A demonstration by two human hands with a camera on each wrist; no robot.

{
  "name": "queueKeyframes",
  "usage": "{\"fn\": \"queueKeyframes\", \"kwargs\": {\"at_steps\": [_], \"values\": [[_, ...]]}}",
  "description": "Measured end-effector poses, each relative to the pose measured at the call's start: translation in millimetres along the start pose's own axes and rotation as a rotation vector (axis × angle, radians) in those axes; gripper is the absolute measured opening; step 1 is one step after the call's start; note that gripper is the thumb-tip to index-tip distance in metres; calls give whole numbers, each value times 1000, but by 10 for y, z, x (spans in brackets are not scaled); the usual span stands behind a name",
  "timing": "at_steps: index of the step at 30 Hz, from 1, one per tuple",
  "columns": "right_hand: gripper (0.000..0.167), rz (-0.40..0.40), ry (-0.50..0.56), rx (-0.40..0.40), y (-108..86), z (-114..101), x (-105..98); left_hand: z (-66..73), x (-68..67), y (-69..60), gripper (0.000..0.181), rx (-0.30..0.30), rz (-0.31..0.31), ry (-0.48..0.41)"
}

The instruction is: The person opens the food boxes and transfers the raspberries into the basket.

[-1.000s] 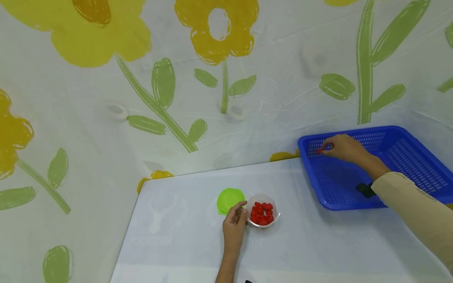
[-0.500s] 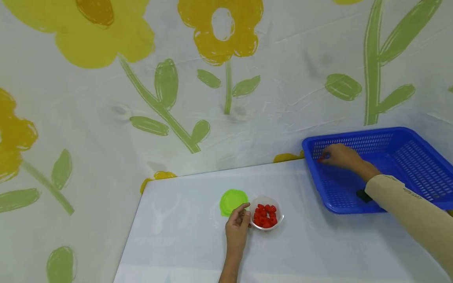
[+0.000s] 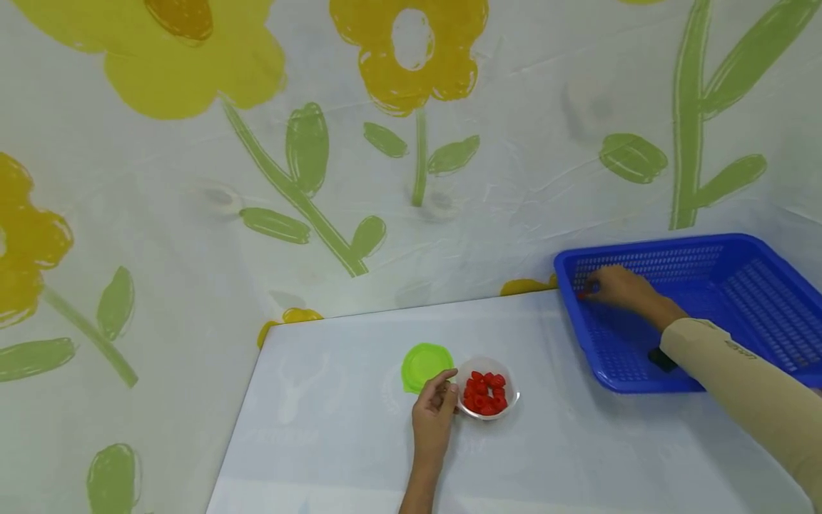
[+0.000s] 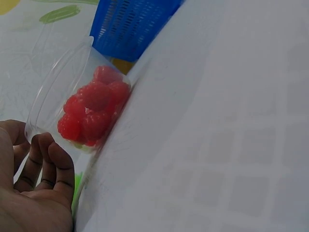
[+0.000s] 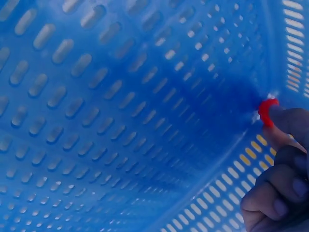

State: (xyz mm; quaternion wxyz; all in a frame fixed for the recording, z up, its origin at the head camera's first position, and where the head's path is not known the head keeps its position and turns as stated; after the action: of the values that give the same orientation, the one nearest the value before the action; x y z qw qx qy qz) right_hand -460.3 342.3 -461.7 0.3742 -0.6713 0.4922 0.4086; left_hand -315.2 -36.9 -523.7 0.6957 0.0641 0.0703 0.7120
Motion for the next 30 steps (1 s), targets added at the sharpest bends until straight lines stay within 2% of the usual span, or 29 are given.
{"fn": "queueKeyframes", "kwargs": {"at_steps": [7, 11, 15, 18, 22, 26, 30], "values": [[27, -15, -19, 30, -13, 51, 37, -21, 31, -16, 26, 3, -8, 15], [36, -8, -35, 2, -47, -47, -56, -12, 26, 6, 25, 2, -9, 7], [31, 19, -47, -45, -108, -244, -250, 5, 8, 17, 25, 3, -7, -2], [23, 33, -36, -51, -172, -407, -399, -1, 2, 21, 26, -5, -8, -5], [22, 49, 2, -51, -296, -641, -537, -26, 7, 13, 26, -16, -8, -22], [25, 65, 28, -76, -447, -906, -595, -34, 4, 14, 26, -34, 1, -37], [25, 89, 32, -137, -562, -1207, -566, 69, 15, 17, 26, -31, 4, -39]]}}
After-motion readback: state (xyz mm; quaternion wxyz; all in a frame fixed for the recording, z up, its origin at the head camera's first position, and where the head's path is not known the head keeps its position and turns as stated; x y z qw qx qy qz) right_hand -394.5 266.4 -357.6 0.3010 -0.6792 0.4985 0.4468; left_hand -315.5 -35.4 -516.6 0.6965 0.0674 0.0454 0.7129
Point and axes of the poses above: each hand's wrist, its own y-axis towards the middle knuckle, its own x-axis out of the palm, z = x × y, the point moved 7 cm from there along y, towards the middle knuckle, and after that the axes turned 1 degree about z, right-handed, at the moved point
